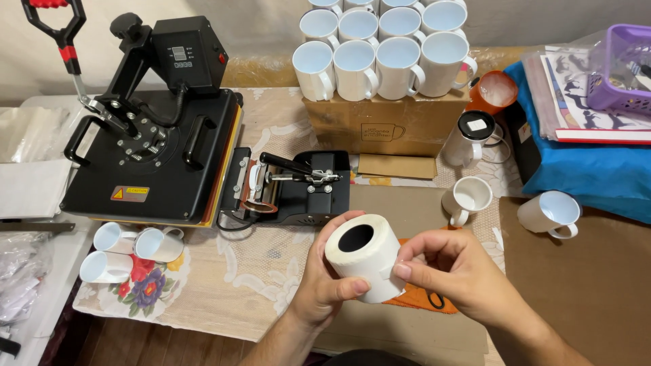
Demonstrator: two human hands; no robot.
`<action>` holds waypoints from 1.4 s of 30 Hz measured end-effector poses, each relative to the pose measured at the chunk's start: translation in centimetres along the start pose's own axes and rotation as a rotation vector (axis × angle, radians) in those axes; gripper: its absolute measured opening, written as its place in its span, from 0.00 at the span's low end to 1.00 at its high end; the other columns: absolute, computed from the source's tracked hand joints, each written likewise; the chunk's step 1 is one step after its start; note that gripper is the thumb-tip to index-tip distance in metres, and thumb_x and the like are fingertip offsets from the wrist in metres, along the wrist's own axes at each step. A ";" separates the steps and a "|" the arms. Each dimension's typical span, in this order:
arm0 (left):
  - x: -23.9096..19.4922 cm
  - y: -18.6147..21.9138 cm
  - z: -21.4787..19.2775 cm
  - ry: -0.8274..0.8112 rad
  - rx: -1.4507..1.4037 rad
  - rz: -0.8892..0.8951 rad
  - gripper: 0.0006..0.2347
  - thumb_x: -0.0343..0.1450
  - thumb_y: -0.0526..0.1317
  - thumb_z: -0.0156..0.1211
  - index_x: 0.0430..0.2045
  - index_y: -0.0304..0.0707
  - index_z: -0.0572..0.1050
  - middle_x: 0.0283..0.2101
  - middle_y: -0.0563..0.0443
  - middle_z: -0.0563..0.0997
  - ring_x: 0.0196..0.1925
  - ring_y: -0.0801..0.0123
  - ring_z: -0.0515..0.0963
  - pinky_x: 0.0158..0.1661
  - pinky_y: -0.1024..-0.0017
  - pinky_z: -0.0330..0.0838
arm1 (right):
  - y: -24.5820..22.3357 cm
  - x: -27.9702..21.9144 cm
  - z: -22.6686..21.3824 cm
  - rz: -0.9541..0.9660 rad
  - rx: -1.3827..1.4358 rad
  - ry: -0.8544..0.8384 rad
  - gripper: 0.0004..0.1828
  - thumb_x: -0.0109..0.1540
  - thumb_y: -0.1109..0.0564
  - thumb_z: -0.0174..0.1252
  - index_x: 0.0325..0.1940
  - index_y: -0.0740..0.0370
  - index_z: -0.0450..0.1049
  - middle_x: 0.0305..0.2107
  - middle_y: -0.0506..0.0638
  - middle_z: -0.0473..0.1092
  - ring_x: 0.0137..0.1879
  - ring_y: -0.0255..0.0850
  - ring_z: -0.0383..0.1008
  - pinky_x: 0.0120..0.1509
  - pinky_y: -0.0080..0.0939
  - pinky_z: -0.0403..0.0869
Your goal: Applying transfer designs to ceramic mugs using heat-resistant tape and a mug press machine
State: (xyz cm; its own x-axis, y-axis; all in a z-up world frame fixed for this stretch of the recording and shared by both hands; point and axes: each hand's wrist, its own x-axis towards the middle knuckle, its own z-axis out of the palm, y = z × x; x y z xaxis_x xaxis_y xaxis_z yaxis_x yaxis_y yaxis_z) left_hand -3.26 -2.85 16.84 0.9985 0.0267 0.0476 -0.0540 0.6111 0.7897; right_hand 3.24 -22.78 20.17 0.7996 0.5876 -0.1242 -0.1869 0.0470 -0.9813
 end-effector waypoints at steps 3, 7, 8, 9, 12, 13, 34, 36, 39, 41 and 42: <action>0.0 0.1 0.1 0.001 -0.007 -0.004 0.42 0.51 0.43 0.81 0.59 0.32 0.64 0.52 0.44 0.76 0.51 0.63 0.77 0.52 0.68 0.71 | -0.2 -0.1 0.2 -0.006 -0.020 0.023 0.07 0.56 0.61 0.69 0.28 0.70 0.83 0.14 0.49 0.71 0.22 0.33 0.63 0.26 0.33 0.62; -0.1 0.2 0.4 0.015 0.015 0.010 0.41 0.51 0.43 0.81 0.59 0.33 0.64 0.52 0.44 0.77 0.51 0.63 0.77 0.51 0.67 0.72 | -0.5 -0.4 0.7 -0.043 -0.087 0.096 0.08 0.55 0.61 0.70 0.25 0.69 0.81 0.10 0.45 0.62 0.19 0.31 0.56 0.22 0.34 0.56; -0.2 0.3 0.6 0.014 0.015 0.009 0.41 0.51 0.43 0.81 0.59 0.33 0.64 0.52 0.44 0.77 0.51 0.63 0.77 0.51 0.67 0.72 | -0.8 -0.5 0.9 -0.043 -0.087 0.097 0.08 0.55 0.61 0.70 0.25 0.69 0.81 0.10 0.45 0.62 0.19 0.31 0.56 0.22 0.34 0.56; -0.3 0.5 0.8 0.023 0.047 0.028 0.42 0.51 0.44 0.81 0.59 0.33 0.64 0.51 0.44 0.77 0.51 0.63 0.77 0.51 0.68 0.72 | -1.0 -0.7 1.1 -0.046 -0.144 0.128 0.08 0.55 0.61 0.70 0.24 0.69 0.82 0.09 0.44 0.60 0.18 0.31 0.55 0.21 0.33 0.55; -0.3 0.5 0.8 0.037 0.097 0.063 0.41 0.52 0.44 0.80 0.59 0.33 0.64 0.51 0.44 0.76 0.51 0.65 0.76 0.52 0.68 0.72 | -1.6 -0.7 1.4 -0.077 -0.285 0.194 0.08 0.54 0.59 0.72 0.22 0.66 0.83 0.09 0.43 0.60 0.17 0.31 0.55 0.22 0.32 0.55; -0.3 0.4 0.7 0.043 0.117 0.081 0.40 0.52 0.43 0.80 0.59 0.33 0.64 0.51 0.44 0.77 0.51 0.65 0.76 0.52 0.68 0.72 | -1.8 -0.7 1.5 -0.107 -0.371 0.227 0.08 0.52 0.57 0.74 0.21 0.63 0.84 0.09 0.43 0.61 0.18 0.31 0.56 0.23 0.32 0.56; 0.1 -1.1 -1.0 0.002 -0.059 -0.123 0.42 0.51 0.48 0.80 0.59 0.29 0.67 0.52 0.40 0.78 0.50 0.58 0.78 0.48 0.65 0.75 | 1.9 1.5 -2.0 0.037 0.068 -0.229 0.21 0.59 0.59 0.66 0.52 0.58 0.63 0.27 0.48 0.67 0.33 0.36 0.67 0.37 0.36 0.65; 0.0 -1.3 -1.7 0.004 -0.127 -0.213 0.43 0.52 0.48 0.77 0.63 0.30 0.64 0.54 0.38 0.76 0.51 0.57 0.78 0.46 0.62 0.77 | 2.1 1.2 -2.3 0.000 0.001 -0.173 0.18 0.60 0.59 0.64 0.51 0.59 0.66 0.29 0.47 0.67 0.35 0.35 0.66 0.40 0.35 0.66; -0.1 -1.4 -1.9 -0.018 -0.286 -0.385 0.41 0.59 0.51 0.67 0.67 0.34 0.60 0.53 0.27 0.75 0.46 0.46 0.80 0.46 0.57 0.77 | 0.7 1.2 -2.6 -0.188 -0.249 -0.093 0.18 0.62 0.49 0.56 0.54 0.57 0.71 0.43 0.47 0.70 0.49 0.35 0.68 0.51 0.36 0.66; -0.2 -1.1 -1.4 -0.043 -0.377 -0.480 0.38 0.63 0.54 0.61 0.68 0.37 0.59 0.49 0.18 0.76 0.40 0.37 0.81 0.48 0.55 0.74 | 0.4 1.4 -2.5 -0.332 -0.427 -0.056 0.26 0.64 0.38 0.49 0.58 0.55 0.73 0.55 0.48 0.72 0.61 0.37 0.70 0.60 0.38 0.66; -0.2 -0.9 -1.0 -0.031 -0.380 -0.533 0.35 0.65 0.54 0.58 0.64 0.30 0.62 0.52 0.22 0.76 0.49 0.34 0.78 0.44 0.52 0.76 | 0.7 1.7 -2.4 -0.291 -0.418 -0.167 0.29 0.65 0.36 0.44 0.57 0.57 0.75 0.51 0.48 0.72 0.59 0.37 0.71 0.62 0.38 0.66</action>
State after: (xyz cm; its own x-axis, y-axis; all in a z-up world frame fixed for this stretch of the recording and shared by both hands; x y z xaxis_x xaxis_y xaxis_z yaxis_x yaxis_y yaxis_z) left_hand -3.37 -2.58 15.50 0.8866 -0.3765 -0.2686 0.4606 0.7715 0.4389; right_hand 5.82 -23.69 18.91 0.6764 0.7204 0.1533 0.2996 -0.0790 -0.9508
